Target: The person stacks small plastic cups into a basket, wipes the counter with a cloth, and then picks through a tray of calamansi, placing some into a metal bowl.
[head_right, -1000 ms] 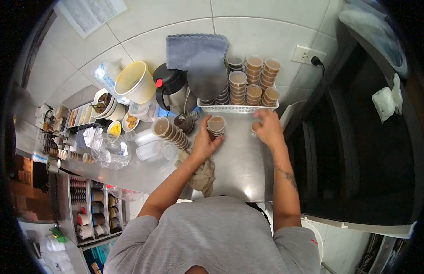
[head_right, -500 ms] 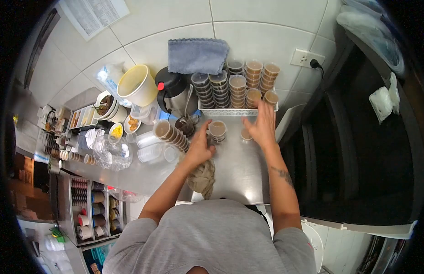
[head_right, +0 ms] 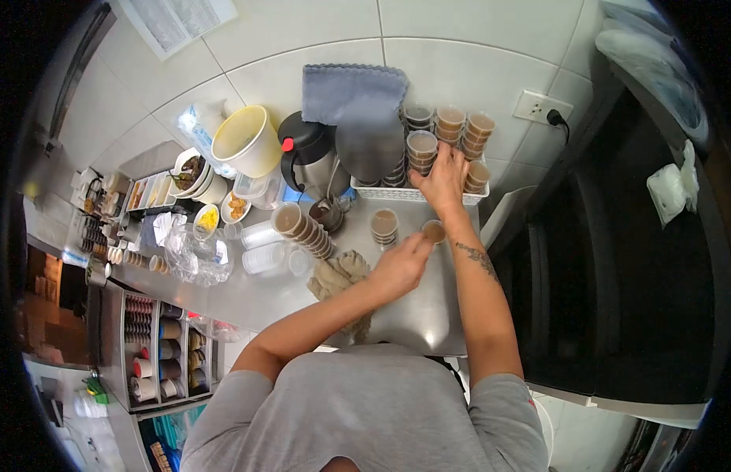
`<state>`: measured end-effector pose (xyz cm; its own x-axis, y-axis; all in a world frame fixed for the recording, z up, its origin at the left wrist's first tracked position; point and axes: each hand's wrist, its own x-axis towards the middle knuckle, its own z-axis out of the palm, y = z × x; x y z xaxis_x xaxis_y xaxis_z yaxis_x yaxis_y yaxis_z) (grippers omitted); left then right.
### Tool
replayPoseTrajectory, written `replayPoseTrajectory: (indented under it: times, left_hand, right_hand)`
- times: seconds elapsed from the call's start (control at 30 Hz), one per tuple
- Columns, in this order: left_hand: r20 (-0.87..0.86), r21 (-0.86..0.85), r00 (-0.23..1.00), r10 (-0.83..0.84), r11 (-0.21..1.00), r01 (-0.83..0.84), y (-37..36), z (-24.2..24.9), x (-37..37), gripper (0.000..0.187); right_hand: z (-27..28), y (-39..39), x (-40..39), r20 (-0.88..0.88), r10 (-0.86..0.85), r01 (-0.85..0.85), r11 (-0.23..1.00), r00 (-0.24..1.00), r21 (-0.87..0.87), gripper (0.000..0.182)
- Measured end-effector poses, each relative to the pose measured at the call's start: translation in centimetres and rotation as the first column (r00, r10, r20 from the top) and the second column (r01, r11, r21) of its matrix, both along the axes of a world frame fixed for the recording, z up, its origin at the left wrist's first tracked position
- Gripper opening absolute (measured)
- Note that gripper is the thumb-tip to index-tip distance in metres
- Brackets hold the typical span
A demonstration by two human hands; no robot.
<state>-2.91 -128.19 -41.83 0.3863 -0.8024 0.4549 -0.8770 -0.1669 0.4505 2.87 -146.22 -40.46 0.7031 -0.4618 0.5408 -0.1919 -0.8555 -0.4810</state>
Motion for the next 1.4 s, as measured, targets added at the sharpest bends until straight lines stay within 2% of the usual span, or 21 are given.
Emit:
replayPoseTrajectory:
  times: [0.07,0.17,0.27,0.37,0.47,0.57,0.63,0.73,0.77,0.87,0.97,1.03,1.17,1.23,1.4]
  left_hand:
    - [0.053,0.028,0.999,0.004,1.000,-0.006,-2.1,-1.6,0.7,0.028]
    - [0.136,0.188,0.991,0.006,0.982,-0.031,-3.6,-3.4,1.8,0.026]
    - [0.182,0.159,0.983,-0.011,0.987,-0.018,-3.7,-4.0,2.2,0.025]
    - [0.201,0.077,0.980,-0.007,0.997,-0.009,-3.2,-2.8,1.7,0.017]
    - [0.213,0.093,0.975,0.057,0.993,-0.079,-2.8,0.9,1.4,0.015]
    - [0.232,0.066,0.965,0.123,0.988,-0.142,-4.3,4.1,3.7,0.014]
    - [0.274,0.042,0.946,0.172,0.981,-0.190,-6.1,4.3,6.1,0.021]
    - [0.323,0.034,0.924,0.202,0.974,-0.225,-8.3,3.8,9.0,0.018]
    - [0.337,0.085,0.921,0.194,0.968,-0.235,-8.8,3.5,9.8,0.018]
    - [0.304,0.193,0.930,0.206,0.943,-0.272,-9.7,3.0,10.5,0.018]
    - [0.222,0.183,0.954,0.201,0.953,-0.244,-9.3,3.1,10.7,0.021]
    - [0.132,0.109,0.966,0.222,0.965,-0.237,-8.0,3.6,10.0,0.023]
    - [0.015,0.028,0.978,0.208,0.978,-0.209,-3.2,5.6,7.4,0.027]
    - [0.014,0.024,0.979,0.202,0.979,-0.202,-0.6,5.2,6.5,0.029]
    - [-0.057,0.060,0.968,0.246,0.968,-0.242,4.0,4.5,4.6,0.033]
  right_hand:
    - [-0.3,-0.1,0.1,0.030,0.000,0.000,1.000,1.000,0.001,0.077]
    - [0.2,0.3,-0.3,0.074,0.009,-0.013,0.998,0.997,0.058,0.077]
    - [0.4,0.0,-0.4,0.087,0.033,-0.038,0.998,0.996,0.054,0.078]
    - [1.8,-0.1,-1.2,0.131,0.059,-0.069,0.995,0.990,0.075,0.080]
    - [4.2,-0.9,-2.2,0.203,0.120,-0.136,0.989,0.972,0.065,0.082]
    - [6.6,-2.1,-3.4,0.134,0.085,-0.096,0.993,0.987,0.075,0.079]
    - [8.4,-2.3,-4.2,0.116,0.065,-0.073,0.995,0.991,0.068,0.076]
    - [8.4,-2.6,-4.7,0.148,0.056,-0.070,0.994,0.987,0.086,0.074]
    - [8.3,-2.9,-4.7,0.137,0.067,-0.081,0.992,0.988,0.097,0.073]
    - [7.3,-3.4,-4.5,0.126,0.108,-0.127,0.980,0.986,0.155,0.071]
    - [6.4,-3.3,-4.2,0.170,0.161,-0.199,0.952,0.972,0.235,0.070]
    - [5.7,-3.6,-3.5,0.197,0.197,-0.244,0.935,0.961,0.259,0.070]
    - [5.7,-2.6,-2.8,0.091,0.198,-0.216,0.936,0.976,0.278,0.072]
    - [6.3,-1.6,-2.4,0.057,0.201,-0.209,0.951,0.978,0.229,0.072]
    - [3.9,-1.4,-0.5,0.062,0.250,-0.258,0.925,0.966,0.281,0.071]
